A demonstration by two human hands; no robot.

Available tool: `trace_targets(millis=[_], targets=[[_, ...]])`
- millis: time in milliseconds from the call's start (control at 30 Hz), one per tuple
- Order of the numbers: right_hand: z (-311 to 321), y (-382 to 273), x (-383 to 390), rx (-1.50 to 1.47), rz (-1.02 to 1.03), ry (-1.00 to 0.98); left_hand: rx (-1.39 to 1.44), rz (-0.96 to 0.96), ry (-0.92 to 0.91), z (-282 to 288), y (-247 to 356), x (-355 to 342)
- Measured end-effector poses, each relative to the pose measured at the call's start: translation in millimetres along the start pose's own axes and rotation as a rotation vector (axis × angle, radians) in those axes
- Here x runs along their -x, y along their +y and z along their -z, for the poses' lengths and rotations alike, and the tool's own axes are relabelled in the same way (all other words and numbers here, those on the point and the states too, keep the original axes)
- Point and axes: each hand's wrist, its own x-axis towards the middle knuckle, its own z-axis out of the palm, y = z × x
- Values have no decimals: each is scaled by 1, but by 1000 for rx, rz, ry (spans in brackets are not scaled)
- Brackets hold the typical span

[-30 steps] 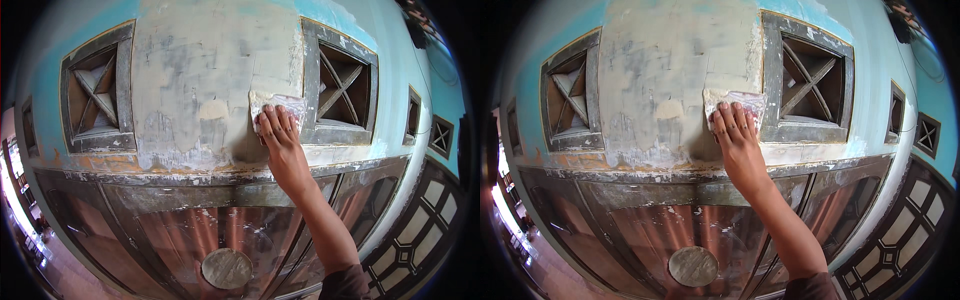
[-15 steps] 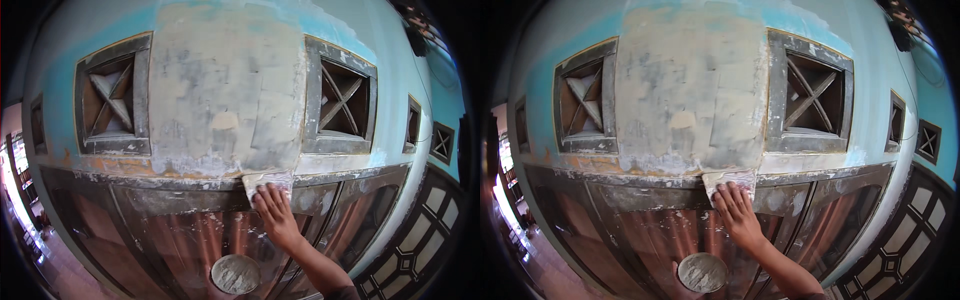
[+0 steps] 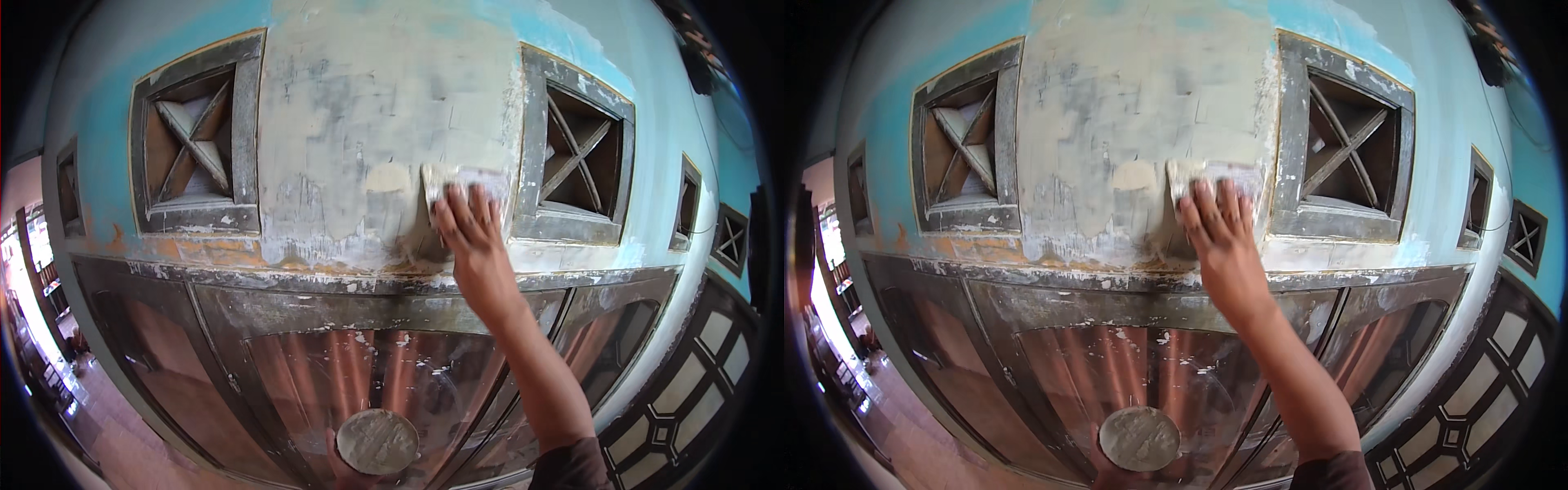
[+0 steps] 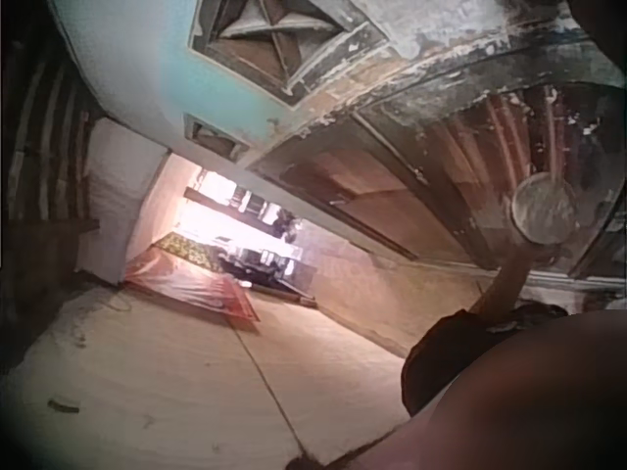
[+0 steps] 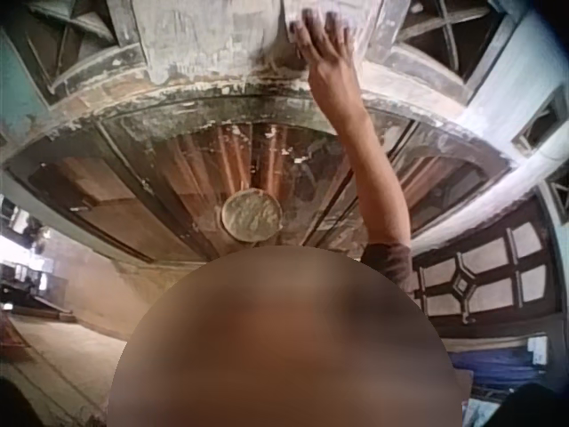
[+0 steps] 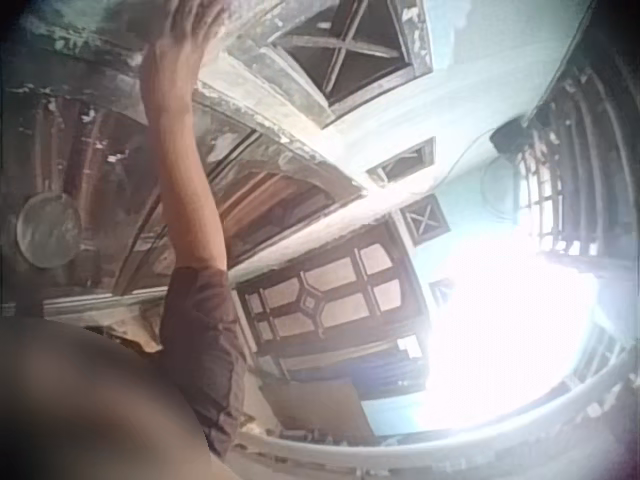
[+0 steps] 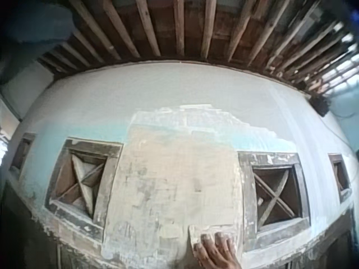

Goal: The person holds a bowl of plaster, scoops the plaster with a scraper, and spreads it across the wall above the wooden frame.

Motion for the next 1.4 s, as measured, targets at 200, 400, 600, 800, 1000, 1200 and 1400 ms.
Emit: trace_targets(millis=[200, 400, 600, 800, 1000, 1200, 1400], targets=[[-5, -44, 89, -52, -7, -205, 223, 53, 54, 34, 9, -5], [56, -84, 125, -405, -235, -42, 230, 47, -4, 27, 4, -14], [81, -94, 187, -1426, -1016, 94, 306, 110, -116, -12, -4, 1], [75, -84, 207, -1810, -1177, 309, 308, 138, -199, -28, -16, 0], [66, -61, 227, -1892, -1394, 391, 269, 175, -159, -40, -26, -15], [63, -50, 250, -1451, -1216, 282, 283, 182, -184, -55, -35, -22], [60, -41, 257, -1188, -1132, 196, 263, 189, -146, -56, -51, -35]])
